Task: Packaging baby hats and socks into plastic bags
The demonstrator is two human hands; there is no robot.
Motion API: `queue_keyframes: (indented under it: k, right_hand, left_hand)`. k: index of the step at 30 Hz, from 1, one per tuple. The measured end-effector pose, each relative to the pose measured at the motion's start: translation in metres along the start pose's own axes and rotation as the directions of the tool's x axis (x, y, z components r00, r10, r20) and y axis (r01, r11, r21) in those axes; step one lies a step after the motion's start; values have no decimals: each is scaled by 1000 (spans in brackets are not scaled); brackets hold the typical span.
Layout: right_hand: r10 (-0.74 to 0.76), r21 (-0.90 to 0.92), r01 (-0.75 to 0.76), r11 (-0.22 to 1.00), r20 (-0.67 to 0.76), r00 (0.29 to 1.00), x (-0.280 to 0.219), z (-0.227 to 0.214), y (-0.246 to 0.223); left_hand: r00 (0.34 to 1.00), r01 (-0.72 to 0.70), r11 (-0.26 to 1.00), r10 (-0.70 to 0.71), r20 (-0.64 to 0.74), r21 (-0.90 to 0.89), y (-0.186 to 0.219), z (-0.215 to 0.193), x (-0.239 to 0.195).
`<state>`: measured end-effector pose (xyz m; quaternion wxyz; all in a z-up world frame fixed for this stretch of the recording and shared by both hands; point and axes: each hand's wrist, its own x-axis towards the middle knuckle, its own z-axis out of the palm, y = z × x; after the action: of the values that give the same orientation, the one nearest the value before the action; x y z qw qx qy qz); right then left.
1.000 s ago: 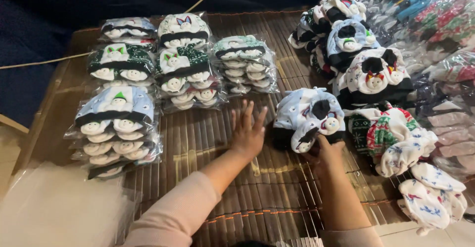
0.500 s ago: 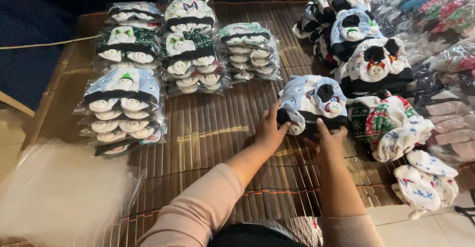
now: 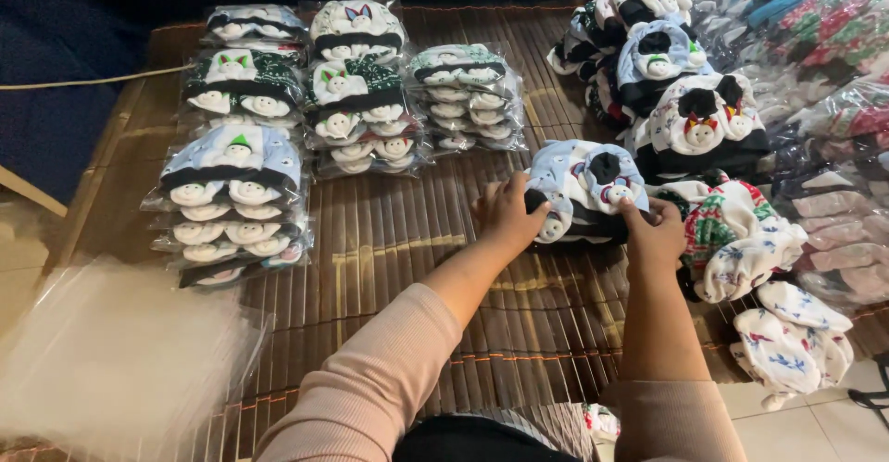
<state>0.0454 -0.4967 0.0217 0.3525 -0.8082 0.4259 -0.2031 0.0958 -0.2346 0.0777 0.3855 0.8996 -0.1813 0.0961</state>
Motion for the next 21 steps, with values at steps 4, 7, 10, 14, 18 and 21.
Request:
queue_keyframes:
  k: [4,7,10,14,18,21]
  right_hand:
    - [-247,446,266,855,-101,964,-7,0,-16]
    - [-324,476,339,811,-117,939,-21,-8,-36]
    - [-428,498,458,737,-180,885,-59,-36,-76]
    - [-487,589,507,630,-209,848,-103,-40,-114]
    - [-495,661,426,618,-93,864,-161,-12,-120]
    - [-517,650,358,670,64,853,-197,31,-97]
  left_hand:
    - [999,32,999,-33,43,15,12,-15,4]
    - [998,58,988,-60,-6,-141,7,-12,5]
    - [988,-19,956,-28,-154,-293,-5,-9,12]
    - [926,-240,873,74,-369,-426,5,-75,-10]
    - [828,-461,811,248,-503,-360,-32,-132,-52]
    - [875,-347,896,202,-439,-278,-79,-149,-97]
